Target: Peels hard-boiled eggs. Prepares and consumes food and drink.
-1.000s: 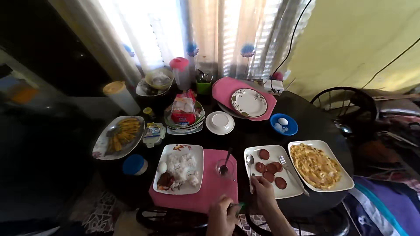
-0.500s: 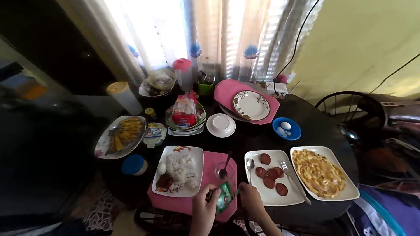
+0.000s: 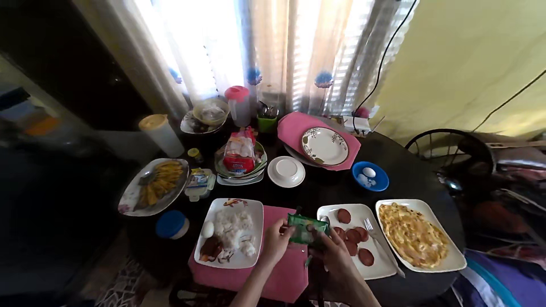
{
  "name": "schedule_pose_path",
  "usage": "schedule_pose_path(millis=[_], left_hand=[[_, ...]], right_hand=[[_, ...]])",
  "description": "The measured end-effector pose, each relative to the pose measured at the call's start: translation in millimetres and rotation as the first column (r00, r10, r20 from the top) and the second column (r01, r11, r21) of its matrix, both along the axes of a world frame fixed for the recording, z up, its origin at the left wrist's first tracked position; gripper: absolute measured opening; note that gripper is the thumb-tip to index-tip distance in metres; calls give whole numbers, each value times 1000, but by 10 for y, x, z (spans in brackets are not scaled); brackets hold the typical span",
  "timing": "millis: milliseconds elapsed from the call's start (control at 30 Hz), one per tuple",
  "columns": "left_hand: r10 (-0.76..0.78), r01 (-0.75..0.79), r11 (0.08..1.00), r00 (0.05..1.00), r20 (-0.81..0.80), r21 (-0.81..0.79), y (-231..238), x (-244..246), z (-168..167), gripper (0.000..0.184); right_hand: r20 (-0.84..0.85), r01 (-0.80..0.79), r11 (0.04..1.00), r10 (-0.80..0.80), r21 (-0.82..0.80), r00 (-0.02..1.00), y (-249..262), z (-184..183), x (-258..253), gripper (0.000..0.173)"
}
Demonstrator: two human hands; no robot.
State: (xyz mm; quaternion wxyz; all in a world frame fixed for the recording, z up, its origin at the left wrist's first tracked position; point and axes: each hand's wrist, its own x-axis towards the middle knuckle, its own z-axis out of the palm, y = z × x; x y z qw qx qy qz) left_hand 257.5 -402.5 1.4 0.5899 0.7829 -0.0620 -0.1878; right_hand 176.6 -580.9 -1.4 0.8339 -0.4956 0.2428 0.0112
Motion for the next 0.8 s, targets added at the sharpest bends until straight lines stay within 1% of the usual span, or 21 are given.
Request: schedule_pose_path(millis=[33, 67, 133, 200, 233, 300, 367, 433, 500, 533, 567, 600, 667, 700, 733, 767, 800], left_hand=[[-53, 55, 997, 998, -28, 52, 47, 64, -13, 28], [-88, 90, 993, 995, -39, 70, 96, 112, -42, 32], [-149, 150, 987, 989, -13, 66, 185, 181, -101, 40], [-219, 217, 975, 975, 32, 55, 235, 224, -126, 40], [-254, 251, 966, 966, 44, 60, 241, 235, -126, 37], [-327, 323, 943, 944, 46, 83, 234, 242, -114, 32], [-373, 368, 925, 927, 43, 95, 223, 231, -122, 33], [-371, 369, 928, 928, 33, 57, 208, 204, -142, 33], [-341, 340, 940, 940, 26, 25, 204, 181, -189, 32], [-314, 314, 949, 949, 31, 17, 205, 168, -224, 31], [-287, 287, 958, 957, 33, 8, 208, 157, -247, 31], [-259, 260, 966, 965, 37, -4, 210, 148, -262, 30], [-204, 205, 978, 978, 41, -28, 203, 132, -300, 28], [-182, 184, 982, 982, 44, -40, 201, 131, -326, 27], [-167, 170, 984, 985, 45, -56, 198, 132, -356, 26], [-160, 163, 984, 986, 49, -69, 194, 128, -379, 26], [-160, 164, 983, 986, 54, -80, 191, 125, -396, 25]], right_hand=[[34, -35, 985, 42, -169, 999, -44, 9, 25, 42], [65, -81, 937, 109, -340, 992, -92, 2, 52, 38], [101, -139, 786, 247, -603, 964, -171, -22, 108, 31], [90, -146, 602, 343, -785, 935, -191, -2, 167, 30], [76, -147, 531, 376, -835, 924, -179, 26, 198, 30], [31, -169, 419, 429, -892, 903, -126, 96, 248, 28], [-1, -191, 344, 485, -919, 875, -63, 150, 296, 28], [-11, -193, 293, 525, -936, 851, -15, 166, 346, 27], [-3, -187, 276, 554, -943, 832, 4, 160, 387, 27], [17, -177, 291, 559, -940, 829, 8, 146, 400, 28], [51, -165, 333, 553, -928, 832, 14, 132, 406, 29], [90, -154, 397, 531, -905, 843, 21, 127, 402, 33], [120, -170, 534, 466, -828, 877, 18, 125, 377, 49], [95, -197, 569, 442, -798, 892, 3, 114, 365, 55], [52, -229, 578, 428, -784, 902, -14, 96, 355, 56], [4, -260, 571, 419, -778, 908, -27, 73, 344, 51], [-36, -279, 555, 408, -784, 912, -27, 59, 333, 40]])
